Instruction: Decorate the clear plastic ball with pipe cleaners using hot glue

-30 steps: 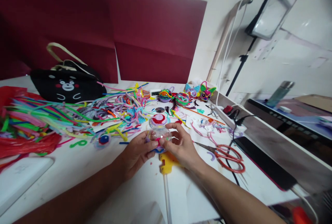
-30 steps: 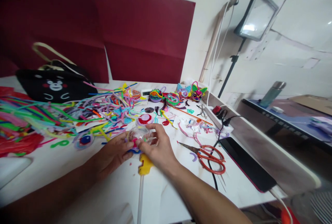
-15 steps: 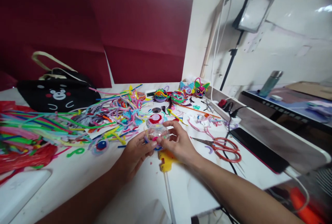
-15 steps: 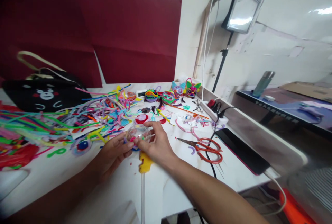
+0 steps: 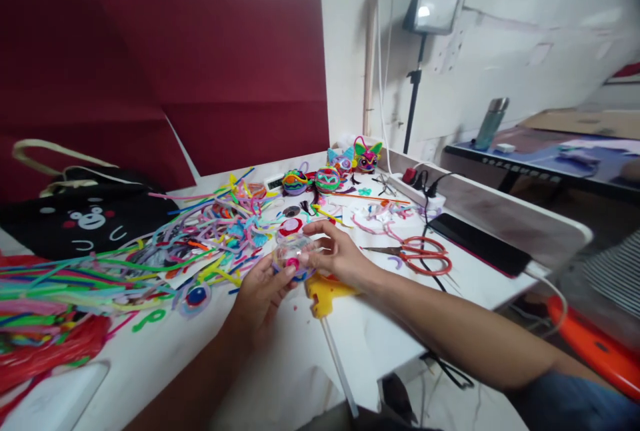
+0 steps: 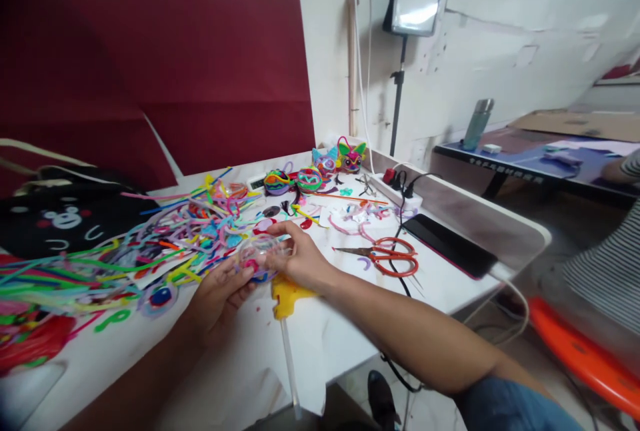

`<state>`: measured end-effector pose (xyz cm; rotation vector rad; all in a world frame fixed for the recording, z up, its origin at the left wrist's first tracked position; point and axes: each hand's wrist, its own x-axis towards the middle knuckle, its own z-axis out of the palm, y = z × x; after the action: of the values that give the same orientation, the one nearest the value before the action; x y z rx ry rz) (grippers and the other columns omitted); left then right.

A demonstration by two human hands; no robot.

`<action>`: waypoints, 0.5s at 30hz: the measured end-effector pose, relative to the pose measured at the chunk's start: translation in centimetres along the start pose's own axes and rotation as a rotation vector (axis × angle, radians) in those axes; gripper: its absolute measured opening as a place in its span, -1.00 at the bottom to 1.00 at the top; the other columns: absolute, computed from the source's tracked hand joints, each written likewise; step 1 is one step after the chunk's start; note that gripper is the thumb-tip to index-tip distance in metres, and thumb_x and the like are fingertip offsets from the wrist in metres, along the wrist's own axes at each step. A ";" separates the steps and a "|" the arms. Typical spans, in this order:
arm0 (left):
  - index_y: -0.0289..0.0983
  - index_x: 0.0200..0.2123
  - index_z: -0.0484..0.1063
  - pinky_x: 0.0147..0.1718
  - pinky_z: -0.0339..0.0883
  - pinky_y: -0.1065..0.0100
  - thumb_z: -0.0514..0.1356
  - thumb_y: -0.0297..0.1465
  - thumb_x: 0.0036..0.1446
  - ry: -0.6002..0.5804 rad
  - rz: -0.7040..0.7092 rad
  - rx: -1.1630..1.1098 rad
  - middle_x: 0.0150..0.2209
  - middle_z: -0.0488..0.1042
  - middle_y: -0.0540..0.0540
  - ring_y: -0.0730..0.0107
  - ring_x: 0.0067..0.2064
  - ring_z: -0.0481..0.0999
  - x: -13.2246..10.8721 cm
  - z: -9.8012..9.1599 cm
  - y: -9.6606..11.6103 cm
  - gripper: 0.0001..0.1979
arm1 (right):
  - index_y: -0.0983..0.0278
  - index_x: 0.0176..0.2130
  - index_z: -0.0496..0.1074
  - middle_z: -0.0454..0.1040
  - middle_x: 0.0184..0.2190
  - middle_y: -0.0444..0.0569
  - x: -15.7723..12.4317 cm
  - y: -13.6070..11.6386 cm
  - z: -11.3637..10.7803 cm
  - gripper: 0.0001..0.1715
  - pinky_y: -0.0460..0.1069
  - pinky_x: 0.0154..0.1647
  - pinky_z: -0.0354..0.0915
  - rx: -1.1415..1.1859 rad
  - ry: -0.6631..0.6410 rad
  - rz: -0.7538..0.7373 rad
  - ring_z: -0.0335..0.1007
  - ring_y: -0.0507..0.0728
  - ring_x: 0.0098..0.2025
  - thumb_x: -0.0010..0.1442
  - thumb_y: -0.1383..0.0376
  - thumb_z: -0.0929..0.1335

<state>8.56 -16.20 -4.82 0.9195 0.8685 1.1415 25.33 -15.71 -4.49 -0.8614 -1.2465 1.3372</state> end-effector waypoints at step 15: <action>-0.33 -0.30 0.50 -0.49 0.39 0.60 0.43 -0.54 -0.16 0.031 -0.020 -0.056 -0.31 0.54 -0.01 0.56 -0.37 0.49 0.5 -0.3 -0.3 -0.71 | 0.22 -0.24 0.39 0.43 -0.24 -0.11 0.6 0.0 -0.2 -0.68 -0.07 -0.37 0.32 0.019 0.093 -0.016 0.39 0.06 -0.29 -0.08 0.44 0.38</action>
<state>8.53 -15.75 -5.25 0.8476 0.8646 1.1602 25.46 -15.09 -4.44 -0.8888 -1.1642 1.2801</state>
